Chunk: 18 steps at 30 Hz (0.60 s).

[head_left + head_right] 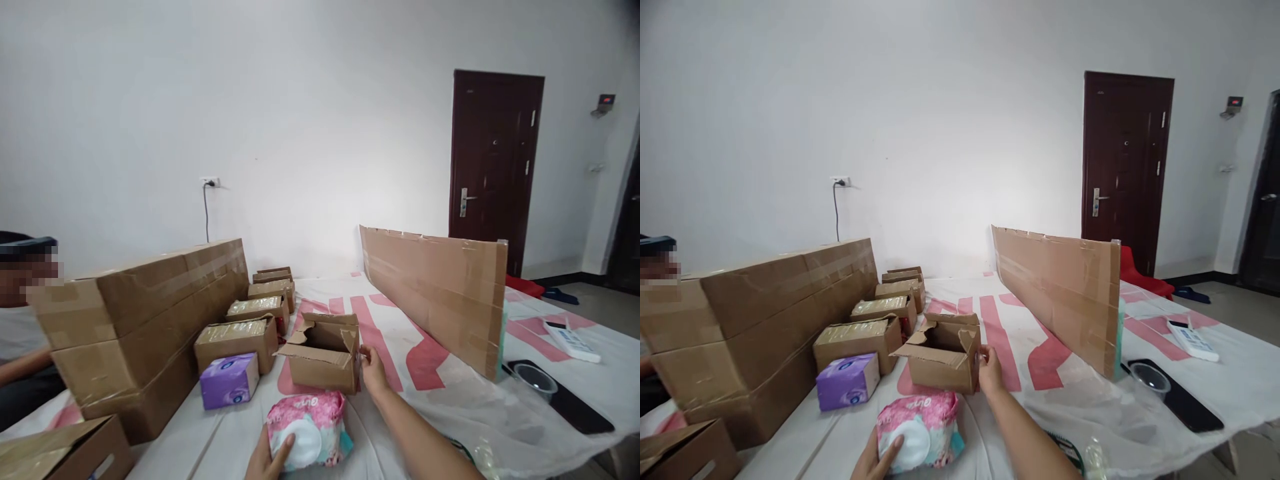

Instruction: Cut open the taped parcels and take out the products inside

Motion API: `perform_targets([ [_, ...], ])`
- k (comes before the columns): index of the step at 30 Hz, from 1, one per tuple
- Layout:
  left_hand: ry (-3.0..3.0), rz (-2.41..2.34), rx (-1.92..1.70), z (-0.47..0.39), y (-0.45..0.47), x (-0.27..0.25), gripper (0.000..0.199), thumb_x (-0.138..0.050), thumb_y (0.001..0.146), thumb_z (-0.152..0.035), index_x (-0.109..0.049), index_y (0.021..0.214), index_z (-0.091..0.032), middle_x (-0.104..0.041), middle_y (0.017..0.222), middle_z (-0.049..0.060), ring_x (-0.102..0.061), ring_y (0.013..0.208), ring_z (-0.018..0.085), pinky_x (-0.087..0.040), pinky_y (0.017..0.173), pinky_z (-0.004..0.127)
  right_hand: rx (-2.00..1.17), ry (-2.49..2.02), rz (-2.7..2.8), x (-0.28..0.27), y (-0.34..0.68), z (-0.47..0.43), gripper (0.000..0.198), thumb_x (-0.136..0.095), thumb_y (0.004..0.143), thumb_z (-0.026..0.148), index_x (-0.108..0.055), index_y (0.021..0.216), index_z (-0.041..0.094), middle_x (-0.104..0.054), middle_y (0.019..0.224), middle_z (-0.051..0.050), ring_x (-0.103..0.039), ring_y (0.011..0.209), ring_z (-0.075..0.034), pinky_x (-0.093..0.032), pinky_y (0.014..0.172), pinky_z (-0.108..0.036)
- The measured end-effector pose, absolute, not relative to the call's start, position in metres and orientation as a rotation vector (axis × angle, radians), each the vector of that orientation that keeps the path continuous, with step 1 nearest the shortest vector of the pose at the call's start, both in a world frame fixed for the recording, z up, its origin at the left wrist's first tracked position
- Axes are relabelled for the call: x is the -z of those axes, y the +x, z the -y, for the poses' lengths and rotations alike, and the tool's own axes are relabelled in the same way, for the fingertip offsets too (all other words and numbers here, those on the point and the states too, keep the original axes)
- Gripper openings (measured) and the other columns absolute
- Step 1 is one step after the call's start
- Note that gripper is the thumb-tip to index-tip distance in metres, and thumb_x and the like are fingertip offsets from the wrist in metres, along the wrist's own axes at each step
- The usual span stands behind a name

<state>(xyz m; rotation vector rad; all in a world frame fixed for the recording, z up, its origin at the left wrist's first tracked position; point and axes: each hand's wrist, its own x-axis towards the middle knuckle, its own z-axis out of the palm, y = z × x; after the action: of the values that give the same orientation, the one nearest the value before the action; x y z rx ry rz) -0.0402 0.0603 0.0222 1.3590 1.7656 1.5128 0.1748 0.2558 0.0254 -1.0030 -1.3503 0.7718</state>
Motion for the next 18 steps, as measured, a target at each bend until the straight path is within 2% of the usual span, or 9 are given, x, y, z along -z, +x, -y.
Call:
perform_targets([
  [7,1.369,-1.762,-1.490,-0.0607,-0.0409,-0.0213,0.064,-0.057,0.074,-0.060,-0.053,0.120,-0.016,-0.065,0.123,0.012,-0.053,0.124,0.033,-0.040,0.106,0.046,-0.958,-0.964,1.393,-0.0303,0.1742,-0.2634,0.022,-0.058,0.090,0.035,-0.062,0.096,0.014,-0.066,0.091,-0.001,-0.064,0.082,-0.014,-0.054,0.076,-0.035],
  [18,1.376,-1.749,-1.485,-0.0632,-0.0448,-0.0171,0.061,-0.058,0.074,-0.060,-0.055,0.115,-0.016,-0.069,0.115,0.011,-0.059,0.115,0.034,-0.047,0.098,0.045,-0.976,-1.016,1.388,-0.0316,0.1800,-0.2584,0.022,-0.058,0.090,0.035,-0.061,0.097,0.015,-0.064,0.092,-0.001,-0.062,0.078,-0.013,-0.054,0.071,-0.032],
])
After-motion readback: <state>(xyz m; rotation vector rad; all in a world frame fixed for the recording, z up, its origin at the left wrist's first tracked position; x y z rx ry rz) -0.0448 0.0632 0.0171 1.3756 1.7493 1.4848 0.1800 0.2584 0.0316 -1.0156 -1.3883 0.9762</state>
